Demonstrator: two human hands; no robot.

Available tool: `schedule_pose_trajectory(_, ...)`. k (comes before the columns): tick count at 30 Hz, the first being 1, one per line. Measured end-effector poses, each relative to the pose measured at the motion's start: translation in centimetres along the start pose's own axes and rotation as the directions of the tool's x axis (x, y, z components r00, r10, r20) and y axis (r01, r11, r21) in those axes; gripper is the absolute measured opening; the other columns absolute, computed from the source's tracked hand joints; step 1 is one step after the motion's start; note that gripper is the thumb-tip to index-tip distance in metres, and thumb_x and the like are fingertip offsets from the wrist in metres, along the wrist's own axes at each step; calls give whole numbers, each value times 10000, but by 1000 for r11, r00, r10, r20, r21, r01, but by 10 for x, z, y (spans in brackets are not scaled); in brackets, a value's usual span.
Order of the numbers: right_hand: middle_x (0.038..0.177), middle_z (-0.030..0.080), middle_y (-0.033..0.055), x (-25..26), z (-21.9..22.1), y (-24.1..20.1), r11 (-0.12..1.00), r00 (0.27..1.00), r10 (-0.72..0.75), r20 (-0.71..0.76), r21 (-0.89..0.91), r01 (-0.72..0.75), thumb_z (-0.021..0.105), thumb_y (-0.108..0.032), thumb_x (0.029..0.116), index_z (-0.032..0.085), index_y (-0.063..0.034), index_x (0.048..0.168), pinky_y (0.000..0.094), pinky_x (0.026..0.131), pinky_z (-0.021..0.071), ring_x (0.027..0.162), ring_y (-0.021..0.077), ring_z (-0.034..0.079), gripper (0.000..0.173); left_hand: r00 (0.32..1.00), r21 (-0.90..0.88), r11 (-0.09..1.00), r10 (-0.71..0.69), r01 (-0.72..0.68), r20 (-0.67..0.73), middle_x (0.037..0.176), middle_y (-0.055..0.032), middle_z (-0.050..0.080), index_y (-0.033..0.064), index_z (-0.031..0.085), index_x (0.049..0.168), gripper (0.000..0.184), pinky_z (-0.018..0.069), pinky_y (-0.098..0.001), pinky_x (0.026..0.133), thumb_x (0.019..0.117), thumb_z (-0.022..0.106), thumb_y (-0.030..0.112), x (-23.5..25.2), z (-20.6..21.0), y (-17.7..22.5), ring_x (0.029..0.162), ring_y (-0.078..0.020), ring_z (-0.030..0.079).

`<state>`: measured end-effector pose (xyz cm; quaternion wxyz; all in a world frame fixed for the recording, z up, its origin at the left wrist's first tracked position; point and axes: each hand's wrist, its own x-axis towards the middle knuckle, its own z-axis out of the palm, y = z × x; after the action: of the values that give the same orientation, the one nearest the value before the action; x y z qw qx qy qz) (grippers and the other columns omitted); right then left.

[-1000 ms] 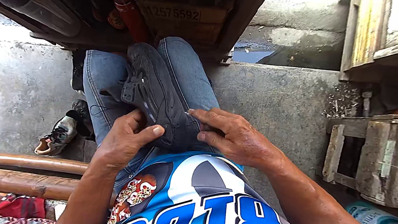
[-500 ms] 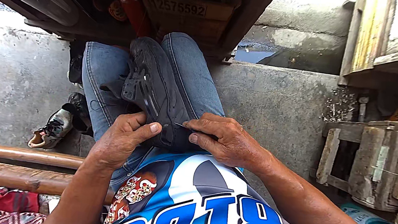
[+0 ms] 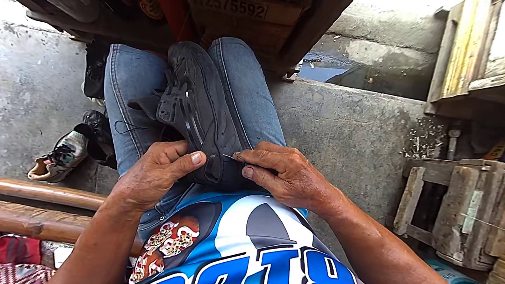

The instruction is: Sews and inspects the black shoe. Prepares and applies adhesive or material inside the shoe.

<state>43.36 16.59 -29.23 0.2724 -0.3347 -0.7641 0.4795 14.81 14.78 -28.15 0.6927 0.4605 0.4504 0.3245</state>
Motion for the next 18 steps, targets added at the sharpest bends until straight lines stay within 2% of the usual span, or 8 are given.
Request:
schedule_pose_trajectory(13,838,634,-5,10,-8,-4,981,994,-81,75,-172,93,618,-163,990,776,-91,1159,231,600,491,728,63,590,242,999,-5,999,39,-39,33,920,9,739,126,750,968,179,593,-274,835,1025,616,231,-1,-3,-4,875,-73,701)
schedule_pose_trajectory(16,813,618,-4,14,-12,-9,962,990,-100,103,-245,123,622,-160,974,783,-109,1146,250,552,457,678,73,575,242,998,10,999,45,-45,36,897,35,740,145,748,962,133,594,-252,806,967,709,272,-2,-1,-3,848,-53,700)
schedule_pose_trajectory(18,803,608,-2,17,-16,-14,949,986,-100,137,-286,136,618,-163,967,785,-116,1136,257,538,455,663,82,573,242,999,38,999,20,-21,30,905,23,753,126,748,1000,141,607,-246,791,906,775,227,-4,2,1,847,-62,715)
